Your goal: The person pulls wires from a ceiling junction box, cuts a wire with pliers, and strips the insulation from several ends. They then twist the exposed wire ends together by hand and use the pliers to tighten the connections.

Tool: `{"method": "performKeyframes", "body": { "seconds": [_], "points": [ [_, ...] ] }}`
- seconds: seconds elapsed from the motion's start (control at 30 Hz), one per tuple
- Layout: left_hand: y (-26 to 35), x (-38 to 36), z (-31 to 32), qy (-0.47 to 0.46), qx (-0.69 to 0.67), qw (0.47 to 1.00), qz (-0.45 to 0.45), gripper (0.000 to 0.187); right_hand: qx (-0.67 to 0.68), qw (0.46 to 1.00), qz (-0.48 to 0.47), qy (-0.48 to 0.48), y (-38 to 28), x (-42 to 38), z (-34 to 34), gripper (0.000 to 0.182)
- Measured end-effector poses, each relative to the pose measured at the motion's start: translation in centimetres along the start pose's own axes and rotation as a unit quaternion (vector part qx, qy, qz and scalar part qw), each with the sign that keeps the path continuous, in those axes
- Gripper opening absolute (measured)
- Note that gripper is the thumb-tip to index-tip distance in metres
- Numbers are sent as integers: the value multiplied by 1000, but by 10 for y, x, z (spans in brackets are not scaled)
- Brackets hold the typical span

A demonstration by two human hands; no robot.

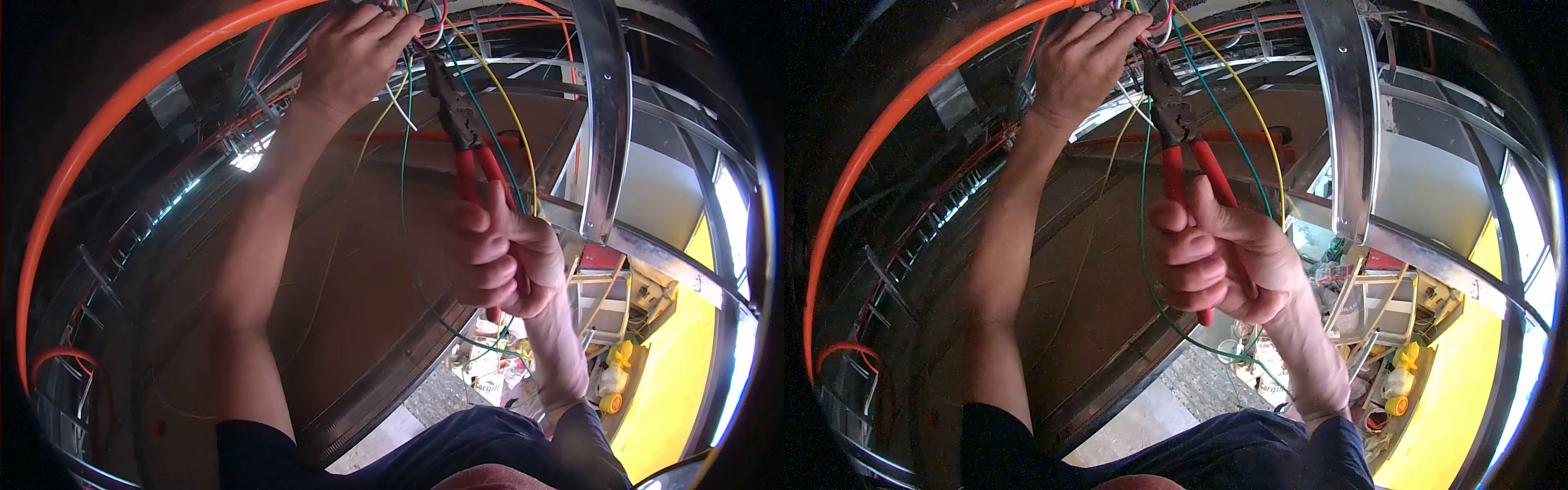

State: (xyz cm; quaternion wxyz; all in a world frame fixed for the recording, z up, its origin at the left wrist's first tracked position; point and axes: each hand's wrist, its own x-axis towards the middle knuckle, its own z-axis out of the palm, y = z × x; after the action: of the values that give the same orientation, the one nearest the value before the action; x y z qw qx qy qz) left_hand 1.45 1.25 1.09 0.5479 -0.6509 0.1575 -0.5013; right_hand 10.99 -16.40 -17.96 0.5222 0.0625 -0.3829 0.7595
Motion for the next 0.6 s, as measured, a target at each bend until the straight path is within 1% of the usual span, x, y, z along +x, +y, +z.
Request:
{"method": "performKeyframes", "body": {
  "seconds": [0.03,0.07,0.1,0.13,0.2,0.27,0.37,0.43,0.47,0.53,0.57,0.6],
  "points": [
    [-1,-8,6,-24,3,1000,1,24,75,994,6,-83,3,5,-5,36],
    [-3,-13,12,-47,7,999,1,41,147,975,12,-166,5,9,-9,34],
    [-2,-13,15,-43,12,999,-19,39,135,979,0,-151,7,9,-12,32],
    [-3,-14,17,-43,15,999,-18,39,134,979,2,-153,6,10,-13,32],
    [0,-16,16,-36,1,999,-31,37,48,993,-6,-103,2,6,-15,32],
    [3,-16,15,-45,-8,998,-38,37,41,995,-2,-92,-1,1,-17,33],
    [10,-12,7,-35,-27,997,-58,40,-27,999,-7,-20,-3,-6,-15,37],
    [14,-4,-11,-88,-115,984,-109,46,-46,999,-10,-26,-4,-6,-15,38],
    [12,-1,-15,-85,-115,984,-106,46,-63,997,-9,-31,-5,-6,-15,38],
    [12,8,-24,-47,-143,987,-57,50,-70,997,-10,-21,-6,-8,-12,40],
    [11,10,-32,-72,-128,988,-47,55,-83,996,-13,-2,-7,-9,-12,40],
    [13,14,-40,-71,-130,988,-46,55,-95,995,-15,17,-7,-9,-12,41]
  ]
}}
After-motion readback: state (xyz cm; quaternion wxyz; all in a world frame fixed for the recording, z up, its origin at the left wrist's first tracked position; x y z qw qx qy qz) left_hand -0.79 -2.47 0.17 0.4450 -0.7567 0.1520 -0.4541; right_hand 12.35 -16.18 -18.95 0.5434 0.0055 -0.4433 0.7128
